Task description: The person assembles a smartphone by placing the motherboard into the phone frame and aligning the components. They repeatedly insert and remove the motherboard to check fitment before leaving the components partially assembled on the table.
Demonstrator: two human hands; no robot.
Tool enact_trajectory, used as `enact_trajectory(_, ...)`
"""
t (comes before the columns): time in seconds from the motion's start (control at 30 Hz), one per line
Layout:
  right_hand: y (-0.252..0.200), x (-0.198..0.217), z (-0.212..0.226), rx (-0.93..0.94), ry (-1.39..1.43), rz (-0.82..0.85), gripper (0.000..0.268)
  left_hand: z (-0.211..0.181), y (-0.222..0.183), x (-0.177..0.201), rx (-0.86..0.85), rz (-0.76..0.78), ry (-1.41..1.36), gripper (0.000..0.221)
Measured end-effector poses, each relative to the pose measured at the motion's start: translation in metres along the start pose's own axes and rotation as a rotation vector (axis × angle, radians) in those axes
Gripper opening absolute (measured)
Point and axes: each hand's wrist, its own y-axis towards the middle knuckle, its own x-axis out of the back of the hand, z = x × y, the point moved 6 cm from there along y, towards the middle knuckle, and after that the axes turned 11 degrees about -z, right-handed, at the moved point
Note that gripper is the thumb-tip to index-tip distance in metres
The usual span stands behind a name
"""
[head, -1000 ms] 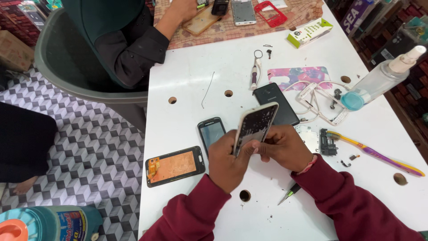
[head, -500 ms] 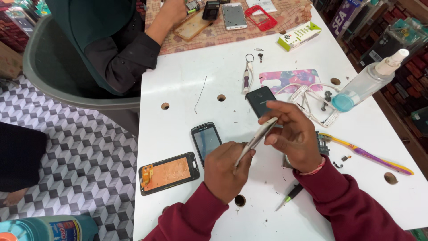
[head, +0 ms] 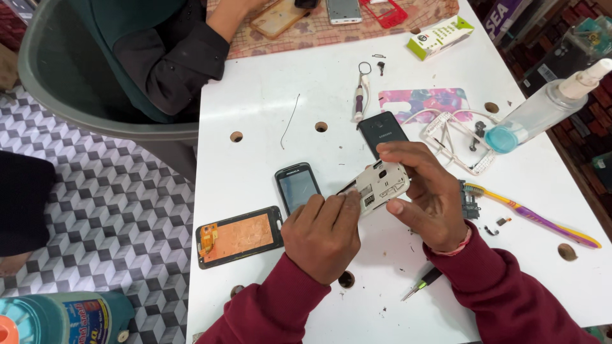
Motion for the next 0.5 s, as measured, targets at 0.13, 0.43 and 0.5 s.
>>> enact_trajectory(0.13,-0.0015,0.0019,0.0002,0.053,-0.059,-0.006,0.054,0.0010,-0.0052,-0.0041,-0.026,0.026,0.038,0.028)
enact_trajectory(0.43,-0.0051,0.0016,0.0033,0.226,-0.303,-0.076,0.049,0.0001,-0.0060,-0.0036,-0.054,0.033,0.056,0.027)
enact_trajectory(0.5,-0.0058,0.0028,0.0030,0.240,-0.343,-0.090,0.048,-0.0003,-0.0052,-0.0038,-0.061,0.023,0.059,0.026)
